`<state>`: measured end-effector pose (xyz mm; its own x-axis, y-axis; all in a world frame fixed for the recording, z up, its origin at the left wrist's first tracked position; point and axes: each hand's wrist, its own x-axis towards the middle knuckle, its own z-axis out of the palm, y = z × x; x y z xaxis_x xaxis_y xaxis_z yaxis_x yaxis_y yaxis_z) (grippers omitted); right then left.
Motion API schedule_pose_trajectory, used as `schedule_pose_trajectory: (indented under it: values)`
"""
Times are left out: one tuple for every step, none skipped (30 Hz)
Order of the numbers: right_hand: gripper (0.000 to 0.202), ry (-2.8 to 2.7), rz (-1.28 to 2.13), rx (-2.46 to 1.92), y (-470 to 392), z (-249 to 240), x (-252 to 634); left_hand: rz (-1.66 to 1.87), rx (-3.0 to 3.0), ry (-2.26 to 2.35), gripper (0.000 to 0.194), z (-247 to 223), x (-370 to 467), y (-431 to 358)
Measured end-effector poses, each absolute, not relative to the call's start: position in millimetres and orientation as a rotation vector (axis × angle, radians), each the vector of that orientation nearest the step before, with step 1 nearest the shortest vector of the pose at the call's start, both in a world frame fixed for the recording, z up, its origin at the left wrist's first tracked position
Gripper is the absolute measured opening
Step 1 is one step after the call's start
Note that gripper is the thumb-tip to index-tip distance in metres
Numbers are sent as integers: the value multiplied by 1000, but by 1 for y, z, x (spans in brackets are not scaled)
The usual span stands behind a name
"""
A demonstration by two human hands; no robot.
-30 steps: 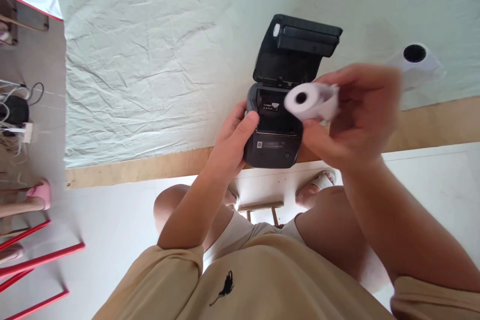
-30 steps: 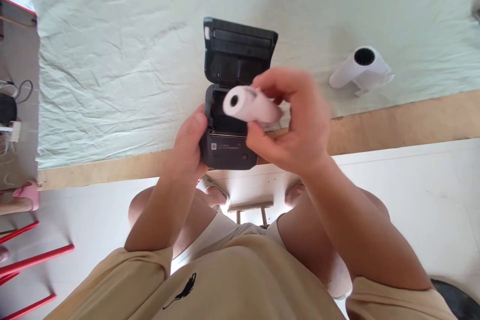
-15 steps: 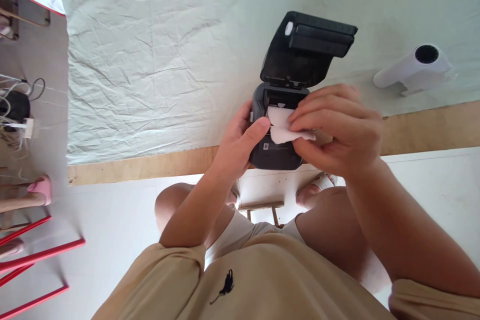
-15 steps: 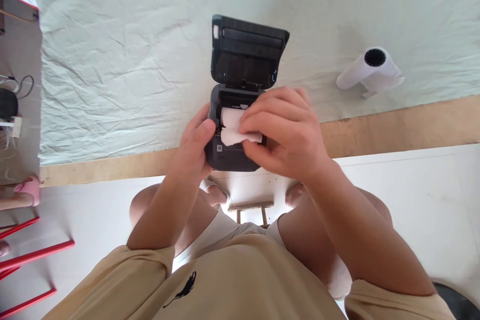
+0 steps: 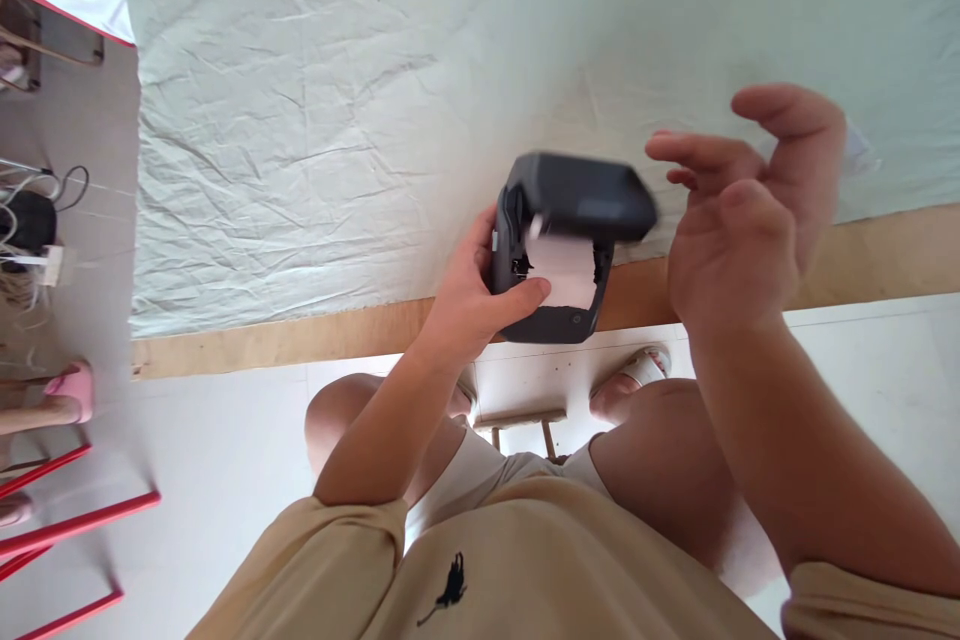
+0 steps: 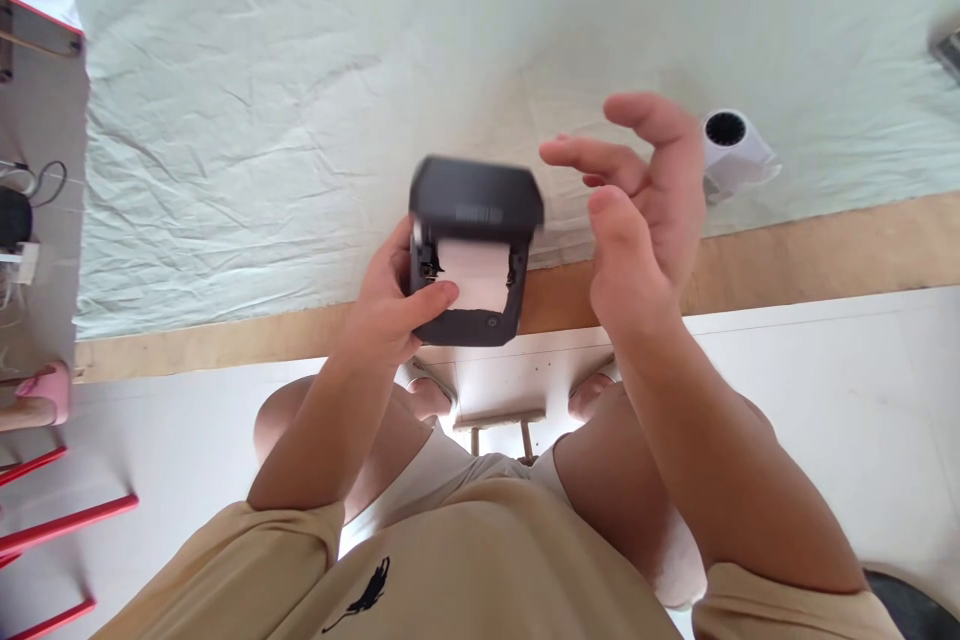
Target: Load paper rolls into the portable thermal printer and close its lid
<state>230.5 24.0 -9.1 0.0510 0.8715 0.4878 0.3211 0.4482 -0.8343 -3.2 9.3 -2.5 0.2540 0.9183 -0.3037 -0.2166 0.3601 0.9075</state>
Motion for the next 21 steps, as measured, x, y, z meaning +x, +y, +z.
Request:
schedule_pose_trajectory:
  values:
    - [41, -1531, 594, -1103, 24, -10, 230, 917, 870, 1016, 86, -3, -3, 9]
    - [40, -1565, 616, -1113, 23, -11, 228, 919, 868, 1019, 85, -3, -4, 9]
    - [40, -1609, 647, -1116, 23, -13, 225, 920, 864, 1020, 85, -3, -4, 8]
    - [43, -1656, 679, -1106, 23, -15, 223, 924, 862, 1018, 85, -3, -5, 8]
    - [48, -1704, 713, -1090, 23, -17, 220, 927, 859, 1011, 85, -3, -5, 8]
    - [53, -1746, 746, -1077, 24, -19, 218, 931, 855, 1001, 86, -3, -5, 7]
    - [56, -1776, 767, -1068, 24, -20, 217, 933, 852, 987, 85, -3, -5, 7]
    - [58, -1797, 783, -1067, 25, -21, 216, 938, 849, 975, 82, -2, -5, 7]
    - [58, -1812, 801, -1068, 25, -22, 216, 938, 848, 970, 78, -2, -4, 7]
    - [58, -1816, 815, -1068, 26, -22, 216, 936, 844, 977, 73, -1, -4, 7]
    - [58, -1811, 833, -1074, 27, -22, 217, 925, 834, 988, 68, -1, -3, 6]
    - [58, -1805, 851, -1082, 27, -22, 218, 912, 823, 1002, 63, 0, -2, 6]
    - [58, -1802, 858, -1088, 28, -22, 218, 900, 810, 1010, 59, 1, -2, 6]
    - [57, -1803, 854, -1090, 28, -22, 219, 894, 798, 1007, 57, 2, -1, 6]
    - [57, -1807, 844, -1088, 28, -22, 219, 902, 788, 995, 55, 3, -1, 6]
    - [58, -1812, 835, -1086, 28, -23, 219, 907, 779, 974, 54, 3, -1, 7]
    - [58, -1815, 826, -1079, 28, -23, 219, 914, 771, 952, 52, 3, -1, 7]
    - [58, -1813, 816, -1071, 28, -24, 218, 919, 757, 930, 49, 3, -1, 7]
    - [57, -1801, 806, -1061, 28, -25, 218, 921, 736, 907, 47, 2, 0, 7]
    - [56, -1786, 798, -1048, 27, -25, 218, 935, 708, 896, 45, 1, 0, 7]
    - [54, -1771, 786, -1029, 27, -25, 218, 958, 679, 898, 42, -1, 1, 7]
